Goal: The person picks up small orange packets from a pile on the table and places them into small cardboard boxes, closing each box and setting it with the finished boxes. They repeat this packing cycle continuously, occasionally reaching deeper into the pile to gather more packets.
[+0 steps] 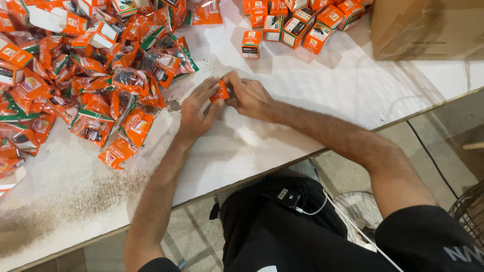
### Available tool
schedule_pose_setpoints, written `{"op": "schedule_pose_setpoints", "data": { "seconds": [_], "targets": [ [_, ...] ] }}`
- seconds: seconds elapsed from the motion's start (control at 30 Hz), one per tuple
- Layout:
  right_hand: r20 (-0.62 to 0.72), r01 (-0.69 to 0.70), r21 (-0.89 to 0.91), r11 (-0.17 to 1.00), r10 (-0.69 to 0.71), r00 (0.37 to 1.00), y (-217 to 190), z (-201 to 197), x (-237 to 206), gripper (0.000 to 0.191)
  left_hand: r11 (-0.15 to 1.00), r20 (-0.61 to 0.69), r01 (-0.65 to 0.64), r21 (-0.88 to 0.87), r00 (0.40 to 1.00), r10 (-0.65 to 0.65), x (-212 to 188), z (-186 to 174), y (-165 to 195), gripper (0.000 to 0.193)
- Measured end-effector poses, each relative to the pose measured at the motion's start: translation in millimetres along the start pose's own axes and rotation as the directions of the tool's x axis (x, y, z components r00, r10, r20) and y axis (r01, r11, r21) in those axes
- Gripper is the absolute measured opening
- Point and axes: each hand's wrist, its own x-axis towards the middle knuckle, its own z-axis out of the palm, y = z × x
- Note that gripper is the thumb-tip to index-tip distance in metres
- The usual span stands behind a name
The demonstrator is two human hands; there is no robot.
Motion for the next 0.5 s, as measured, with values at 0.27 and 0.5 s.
{"op": "schedule_pose_setpoints", "data": {
  "seconds": [0.27, 0.5],
  "targets": [
    [-0.076, 0.121, 0.046, 0.992, -0.117, 0.99, -0.3, -1.3, 2.1, 0.061, 0.97, 0.0, 0.188, -0.154, 0.982, -0.19, -1.7, 3.9, 0.9, 0.018],
    [-0.042, 0.088, 0.019, 0.996, -0.087, 0.995, -4.6, -7.0, 0.0, 0.052, 0.989, 0.149, -0.067, 0.134, 0.988, 0.047, -7.1, -5.1, -4.0, 0.017]
  ]
}}
